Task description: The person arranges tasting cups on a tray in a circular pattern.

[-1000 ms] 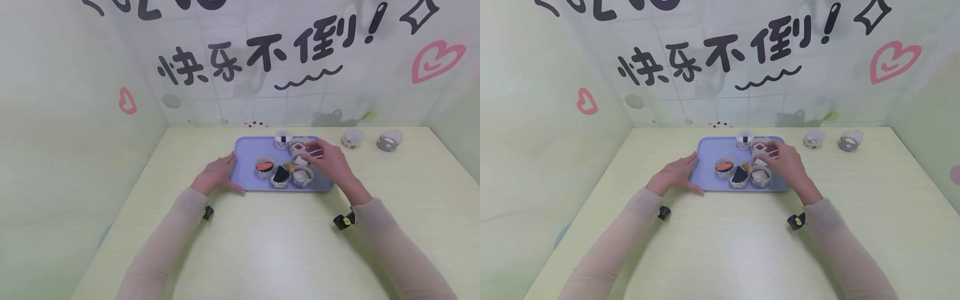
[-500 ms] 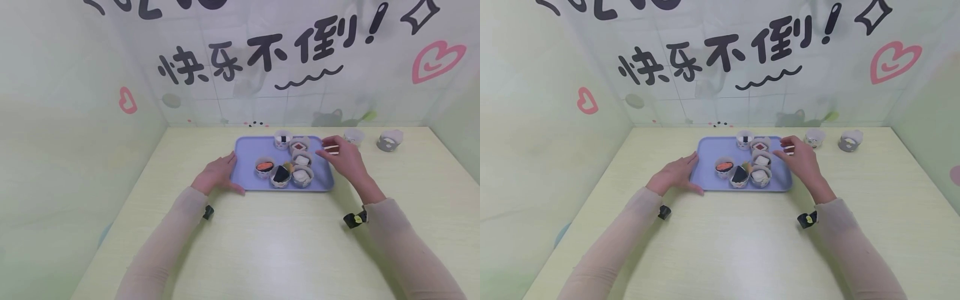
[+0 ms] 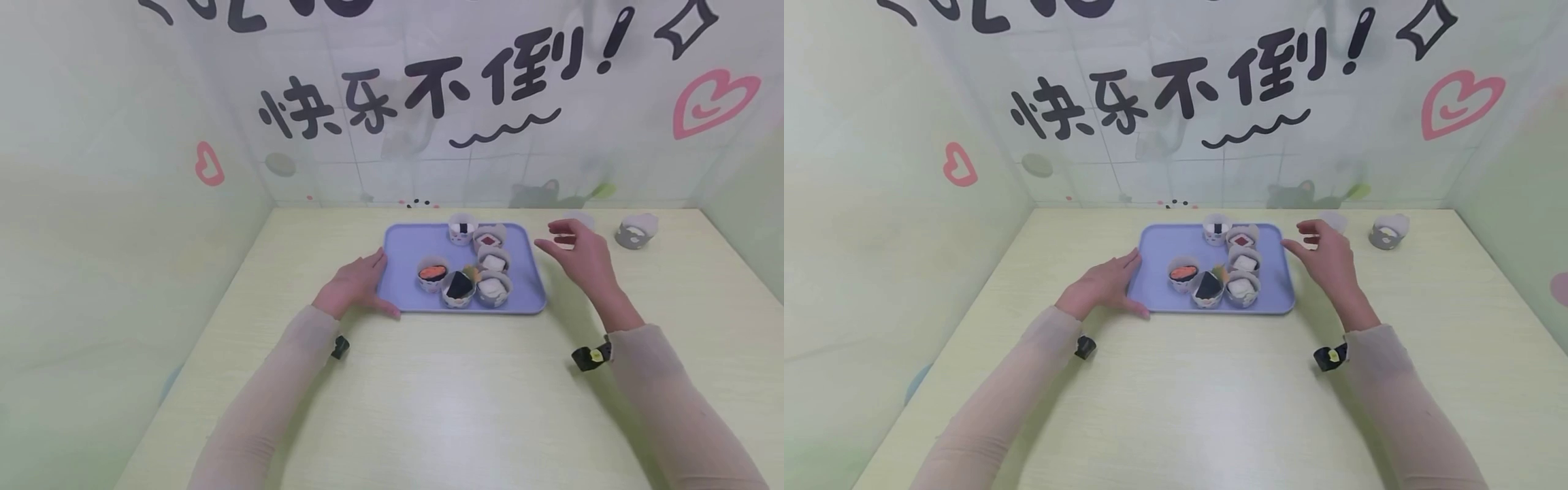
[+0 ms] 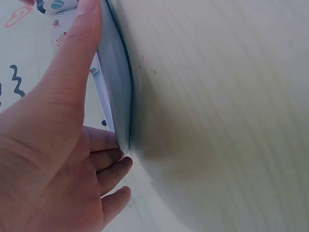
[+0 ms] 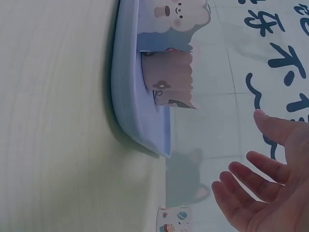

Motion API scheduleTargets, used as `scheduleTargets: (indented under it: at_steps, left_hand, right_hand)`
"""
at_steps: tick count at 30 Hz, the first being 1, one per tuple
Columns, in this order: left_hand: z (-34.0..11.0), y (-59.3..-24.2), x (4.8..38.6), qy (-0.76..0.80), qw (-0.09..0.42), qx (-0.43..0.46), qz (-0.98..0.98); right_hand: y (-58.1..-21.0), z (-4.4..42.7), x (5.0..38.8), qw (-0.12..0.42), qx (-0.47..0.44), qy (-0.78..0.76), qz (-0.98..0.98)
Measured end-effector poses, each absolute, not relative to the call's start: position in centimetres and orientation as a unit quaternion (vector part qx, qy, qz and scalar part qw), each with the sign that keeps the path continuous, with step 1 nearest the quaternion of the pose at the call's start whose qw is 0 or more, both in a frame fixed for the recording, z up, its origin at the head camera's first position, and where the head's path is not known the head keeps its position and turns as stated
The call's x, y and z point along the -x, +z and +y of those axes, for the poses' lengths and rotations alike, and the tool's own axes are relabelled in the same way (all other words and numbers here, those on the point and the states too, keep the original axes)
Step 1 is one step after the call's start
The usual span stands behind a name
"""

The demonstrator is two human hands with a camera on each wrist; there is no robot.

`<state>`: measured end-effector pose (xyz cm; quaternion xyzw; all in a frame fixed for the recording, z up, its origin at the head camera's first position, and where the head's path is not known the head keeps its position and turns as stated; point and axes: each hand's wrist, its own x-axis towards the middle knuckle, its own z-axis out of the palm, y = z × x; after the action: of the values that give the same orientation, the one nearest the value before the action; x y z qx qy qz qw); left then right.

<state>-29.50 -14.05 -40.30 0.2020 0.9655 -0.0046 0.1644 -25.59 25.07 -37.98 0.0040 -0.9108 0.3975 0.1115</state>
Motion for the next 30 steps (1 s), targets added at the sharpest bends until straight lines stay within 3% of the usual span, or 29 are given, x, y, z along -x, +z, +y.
scheduleTargets:
  at_steps: [30]
  left_hand:
    - [-14.0,-40.5,29.6,-0.013,0.165,-0.202,0.965]
  right_hand:
    - [-39.8,28.7,28.3,0.128,0.112,0.461,-0.871]
